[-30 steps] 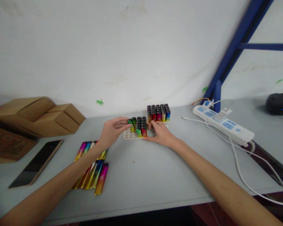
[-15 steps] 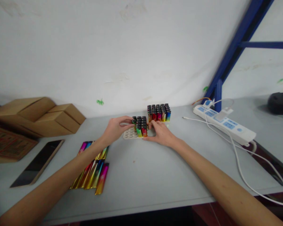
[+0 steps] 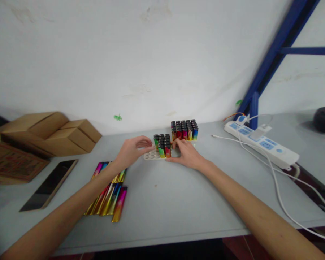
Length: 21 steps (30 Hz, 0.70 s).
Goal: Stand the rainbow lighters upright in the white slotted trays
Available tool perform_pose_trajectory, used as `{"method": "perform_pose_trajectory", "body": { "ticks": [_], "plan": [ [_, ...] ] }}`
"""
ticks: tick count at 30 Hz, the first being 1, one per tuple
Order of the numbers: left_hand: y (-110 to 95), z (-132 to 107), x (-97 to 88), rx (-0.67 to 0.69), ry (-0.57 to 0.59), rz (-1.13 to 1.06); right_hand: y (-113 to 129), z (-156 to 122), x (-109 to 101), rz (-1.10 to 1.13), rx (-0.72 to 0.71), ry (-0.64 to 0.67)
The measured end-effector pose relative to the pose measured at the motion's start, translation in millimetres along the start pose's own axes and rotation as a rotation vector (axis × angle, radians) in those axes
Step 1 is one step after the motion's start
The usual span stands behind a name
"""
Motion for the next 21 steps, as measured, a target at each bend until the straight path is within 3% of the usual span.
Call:
{"method": "perform_pose_trajectory", "body": {
  "ticks": [3,5,8,12,16,21],
  "plan": [
    [-13.1,-32.9,-20.8,0.009,-0.006,0.248,0.2,-0.5,0.0,0.002,0.005,-0.001],
    [-16.9,-62.0,-35.7,0.031,0.122,0.344,-0.3,-0.7,0.0,0.006,0.023,0.002],
    [-11.7,-109.8,-53.3,-0.016,0.278,0.472,-1.2,-0.8,0.1,0.012,0.034,0.013],
    [0.9,-158.0,-59.4,0.000,0.274,0.538,-1.7,-0.9,0.4,-0.007,0.023,0.010],
    [2.8,-168.7,-49.5,0.013,0.268,0.533,-1.4,-1.4,0.7,-0.009,0.023,0.014],
    [-9.1,-150.1,-33.6,-0.069,0.184,0.324,-1.3,-1.4,1.1,-0.004,0.027,0.012]
  ]
}}
Point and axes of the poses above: each hand's wrist, its own z-axis towards the middle knuckle, its own x-axis out of the palm, y = z × x, the point moved 1 cm from there along z, towards the middle knuckle
